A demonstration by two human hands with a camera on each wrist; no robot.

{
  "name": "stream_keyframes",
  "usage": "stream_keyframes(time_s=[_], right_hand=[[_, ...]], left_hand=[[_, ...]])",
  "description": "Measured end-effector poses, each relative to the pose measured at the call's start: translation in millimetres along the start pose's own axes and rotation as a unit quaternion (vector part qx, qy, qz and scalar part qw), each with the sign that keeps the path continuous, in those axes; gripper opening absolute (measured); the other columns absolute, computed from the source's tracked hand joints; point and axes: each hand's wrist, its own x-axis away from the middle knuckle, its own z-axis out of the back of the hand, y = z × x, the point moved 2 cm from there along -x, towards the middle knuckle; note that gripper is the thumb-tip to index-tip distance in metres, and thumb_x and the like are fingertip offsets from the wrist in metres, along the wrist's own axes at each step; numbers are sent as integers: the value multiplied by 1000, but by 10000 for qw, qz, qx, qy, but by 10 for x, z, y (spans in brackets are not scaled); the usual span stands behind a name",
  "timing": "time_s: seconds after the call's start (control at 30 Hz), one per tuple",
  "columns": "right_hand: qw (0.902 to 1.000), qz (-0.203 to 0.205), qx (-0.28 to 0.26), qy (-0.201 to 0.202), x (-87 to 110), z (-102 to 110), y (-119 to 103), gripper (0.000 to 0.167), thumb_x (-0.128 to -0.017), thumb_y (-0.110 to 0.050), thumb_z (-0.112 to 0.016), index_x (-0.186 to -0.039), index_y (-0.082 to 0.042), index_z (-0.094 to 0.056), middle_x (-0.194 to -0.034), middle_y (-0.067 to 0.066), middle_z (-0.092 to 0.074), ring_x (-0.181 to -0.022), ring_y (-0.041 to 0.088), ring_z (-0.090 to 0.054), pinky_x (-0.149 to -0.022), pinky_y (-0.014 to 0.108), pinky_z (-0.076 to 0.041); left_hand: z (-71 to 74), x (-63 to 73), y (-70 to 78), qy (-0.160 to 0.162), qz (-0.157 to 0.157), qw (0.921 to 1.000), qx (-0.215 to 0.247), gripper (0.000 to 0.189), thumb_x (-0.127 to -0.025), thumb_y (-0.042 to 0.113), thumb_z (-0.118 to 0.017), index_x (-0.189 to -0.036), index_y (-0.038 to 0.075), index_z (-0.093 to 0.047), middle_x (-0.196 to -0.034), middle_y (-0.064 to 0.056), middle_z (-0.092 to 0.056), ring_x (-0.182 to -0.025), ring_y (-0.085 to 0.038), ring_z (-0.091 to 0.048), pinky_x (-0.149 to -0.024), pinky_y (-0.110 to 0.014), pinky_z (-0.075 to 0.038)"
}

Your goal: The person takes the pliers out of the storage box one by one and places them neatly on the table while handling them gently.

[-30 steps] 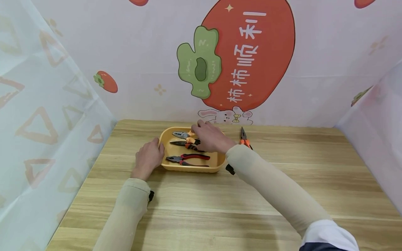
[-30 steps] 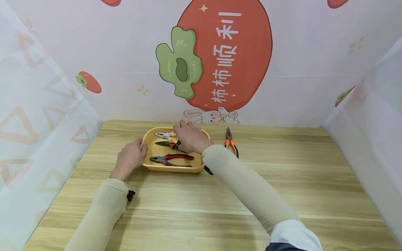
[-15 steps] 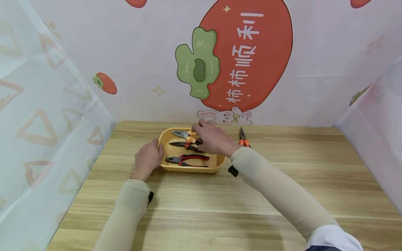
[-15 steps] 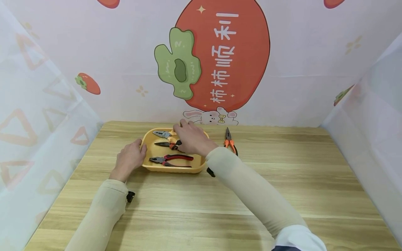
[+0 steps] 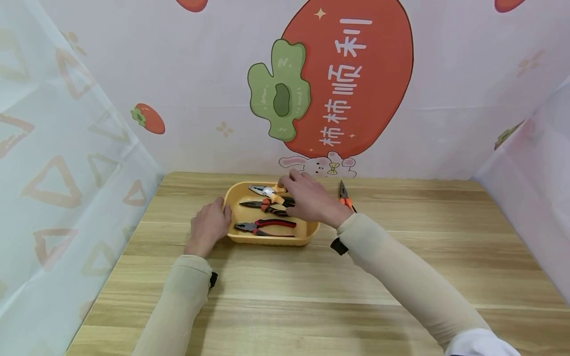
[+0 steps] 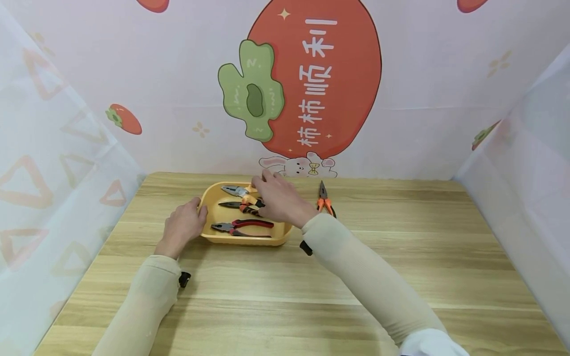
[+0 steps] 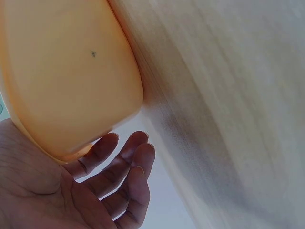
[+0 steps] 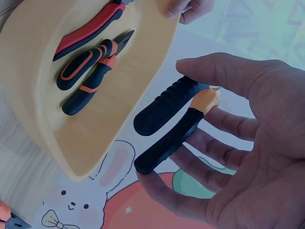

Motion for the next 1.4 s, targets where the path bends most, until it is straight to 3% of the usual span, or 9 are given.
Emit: stream_keyframes(time_s=[0.37,0.67,0.9,1.13,1.4], right_hand=[[9995,6,-75,308,167,46,104,51,-86,-17,-82,-130,-9,-58,-119,8,-53,-102,28,-50,-88,42,-47],[9994,-121,15,329,234,52,188,51,-86,-19,-82,-130,-10,-57,-120,8,-53,-103,27,-51,-87,42,-48],[9987,-163,-72,476,309,67,243,51,-85,-18,-81,-129,-9,-58,-114,9,-53,-97,26,-51,-79,41,-47],[9979,-265,-236,547,403,66,339,53,-85,-17,-82,-130,-6,-58,-118,11,-54,-103,30,-52,-89,46,-46],[9969,-308,-367,631,485,58,432,52,-85,-16,-83,-129,-4,-58,-121,13,-54,-108,29,-53,-92,44,-48]], left_hand=[[-18,12,7,-17,14,10000,32,28,-107,29,-39,-99,6,-54,-80,-17,-59,-72,-36,-59,-64,-56,-47],[-18,24,0,-20,17,10000,-4,28,-106,29,-39,-98,6,-53,-79,-16,-58,-70,-36,-59,-61,-54,-47],[-6,19,0,-33,5,10000,15,28,-107,28,-39,-98,6,-53,-80,-18,-58,-71,-37,-59,-61,-56,-46],[3,8,3,-49,24,10000,34,29,-107,28,-38,-101,5,-54,-84,-19,-60,-73,-39,-61,-63,-57,-47],[5,-3,1,-59,-11,10000,18,30,-107,28,-38,-104,4,-55,-84,-19,-60,-72,-37,-60,-62,-57,-48]])
